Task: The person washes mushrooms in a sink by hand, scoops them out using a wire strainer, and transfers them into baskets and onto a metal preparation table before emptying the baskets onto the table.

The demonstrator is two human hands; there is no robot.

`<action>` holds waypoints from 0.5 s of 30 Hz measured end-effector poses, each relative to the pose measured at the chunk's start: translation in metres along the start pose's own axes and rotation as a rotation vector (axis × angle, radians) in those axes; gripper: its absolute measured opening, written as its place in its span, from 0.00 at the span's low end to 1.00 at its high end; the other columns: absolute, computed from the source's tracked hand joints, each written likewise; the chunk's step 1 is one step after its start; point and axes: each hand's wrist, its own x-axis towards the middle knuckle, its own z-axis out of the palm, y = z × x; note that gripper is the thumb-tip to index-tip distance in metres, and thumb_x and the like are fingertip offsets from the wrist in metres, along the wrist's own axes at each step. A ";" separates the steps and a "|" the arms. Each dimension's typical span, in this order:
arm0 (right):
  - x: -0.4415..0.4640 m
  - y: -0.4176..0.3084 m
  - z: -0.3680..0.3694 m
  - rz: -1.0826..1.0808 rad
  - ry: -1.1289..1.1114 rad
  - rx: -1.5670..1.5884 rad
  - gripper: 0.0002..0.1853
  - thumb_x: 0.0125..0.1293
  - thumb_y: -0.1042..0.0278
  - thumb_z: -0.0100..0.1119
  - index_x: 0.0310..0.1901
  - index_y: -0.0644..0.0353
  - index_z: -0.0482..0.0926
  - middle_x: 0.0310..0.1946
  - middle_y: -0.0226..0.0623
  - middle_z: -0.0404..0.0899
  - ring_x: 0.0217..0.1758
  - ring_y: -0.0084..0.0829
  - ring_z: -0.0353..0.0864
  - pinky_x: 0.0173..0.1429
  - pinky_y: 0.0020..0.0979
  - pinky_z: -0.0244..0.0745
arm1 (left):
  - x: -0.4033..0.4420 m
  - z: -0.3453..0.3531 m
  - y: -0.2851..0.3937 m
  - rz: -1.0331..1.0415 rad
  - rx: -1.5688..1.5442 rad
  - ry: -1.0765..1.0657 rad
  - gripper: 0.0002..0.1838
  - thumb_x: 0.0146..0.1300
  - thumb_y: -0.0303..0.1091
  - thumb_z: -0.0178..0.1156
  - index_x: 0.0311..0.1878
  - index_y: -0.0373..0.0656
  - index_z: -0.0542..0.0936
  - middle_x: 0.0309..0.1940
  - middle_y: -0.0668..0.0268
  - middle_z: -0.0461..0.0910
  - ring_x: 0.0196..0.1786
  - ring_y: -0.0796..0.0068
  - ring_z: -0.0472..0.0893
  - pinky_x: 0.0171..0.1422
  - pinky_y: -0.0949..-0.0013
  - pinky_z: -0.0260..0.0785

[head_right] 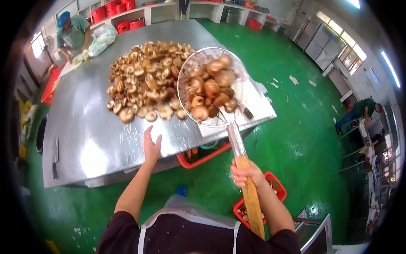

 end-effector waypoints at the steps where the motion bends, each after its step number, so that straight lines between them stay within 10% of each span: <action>1: 0.038 -0.016 0.015 -0.027 0.011 -0.113 0.16 0.52 0.80 0.53 0.44 0.61 0.64 0.22 0.29 0.63 0.18 0.18 0.61 0.19 0.21 0.61 | 0.027 -0.003 -0.011 0.028 0.049 0.010 0.31 0.51 0.31 0.60 0.58 0.35 0.61 0.55 0.52 0.63 0.60 0.53 0.61 0.64 0.61 0.54; 15: 0.298 -0.141 0.086 -0.163 0.113 -0.253 0.13 0.50 0.81 0.51 0.39 0.60 0.64 0.20 0.29 0.64 0.17 0.18 0.62 0.19 0.21 0.62 | 0.136 0.015 -0.090 -0.109 0.474 -0.131 0.45 0.49 0.51 0.60 0.64 0.36 0.52 0.66 0.51 0.46 0.69 0.54 0.45 0.68 0.50 0.42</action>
